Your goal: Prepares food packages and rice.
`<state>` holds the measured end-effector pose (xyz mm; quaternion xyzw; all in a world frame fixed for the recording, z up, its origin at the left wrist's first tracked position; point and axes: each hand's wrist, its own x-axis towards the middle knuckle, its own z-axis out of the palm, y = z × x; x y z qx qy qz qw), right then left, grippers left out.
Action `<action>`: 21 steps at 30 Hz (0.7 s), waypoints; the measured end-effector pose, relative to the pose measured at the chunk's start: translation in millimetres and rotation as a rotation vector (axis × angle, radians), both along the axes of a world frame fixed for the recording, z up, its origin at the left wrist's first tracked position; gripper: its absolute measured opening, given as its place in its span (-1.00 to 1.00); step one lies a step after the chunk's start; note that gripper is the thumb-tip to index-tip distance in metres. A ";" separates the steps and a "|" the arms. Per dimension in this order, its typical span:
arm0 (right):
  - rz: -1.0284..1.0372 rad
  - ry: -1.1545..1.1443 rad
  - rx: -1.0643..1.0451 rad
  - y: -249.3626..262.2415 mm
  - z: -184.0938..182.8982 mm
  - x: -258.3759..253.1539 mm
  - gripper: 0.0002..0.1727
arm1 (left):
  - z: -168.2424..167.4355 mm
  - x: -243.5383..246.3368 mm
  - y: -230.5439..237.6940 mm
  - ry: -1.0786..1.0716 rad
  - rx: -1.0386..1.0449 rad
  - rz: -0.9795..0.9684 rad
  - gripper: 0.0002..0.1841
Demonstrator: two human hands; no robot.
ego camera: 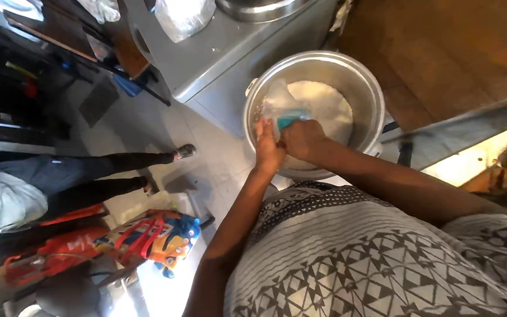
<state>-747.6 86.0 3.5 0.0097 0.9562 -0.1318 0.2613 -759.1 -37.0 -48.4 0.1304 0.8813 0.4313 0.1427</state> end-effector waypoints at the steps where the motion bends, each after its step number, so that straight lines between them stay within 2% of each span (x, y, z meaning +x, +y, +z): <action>1: 0.006 -0.051 0.006 -0.1 2.5 -2.1 -0.66 | -1.1 0.0 -0.5 0.011 0.004 -0.010 -0.20; 5: -0.055 -0.047 -0.012 13.8 5.0 -9.5 -0.53 | 3.3 3.0 -1.8 -0.005 -0.014 -0.071 -0.15; 8: -0.045 -0.140 -0.013 16.9 8.9 -17.8 -0.44 | 9.2 3.1 1.2 0.054 -0.018 -0.167 -0.18; 12: -0.114 -0.121 -0.006 14.1 30.7 -23.6 -0.58 | 19.1 -5.4 2.7 0.046 -0.001 -0.226 -0.25; 15: -0.059 -0.187 0.001 8.4 12.6 -24.4 -0.62 | 22.8 -5.6 0.5 -0.100 -0.049 -0.209 -0.25; 19: -0.068 -0.181 0.030 5.1 22.1 -23.4 -0.56 | 11.2 -1.0 -8.9 -0.137 -0.004 -0.224 -0.16; 21: -0.062 -0.199 0.030 2.6 15.7 -21.3 -0.54 | 7.0 4.8 -13.2 -0.186 0.044 -0.207 -0.17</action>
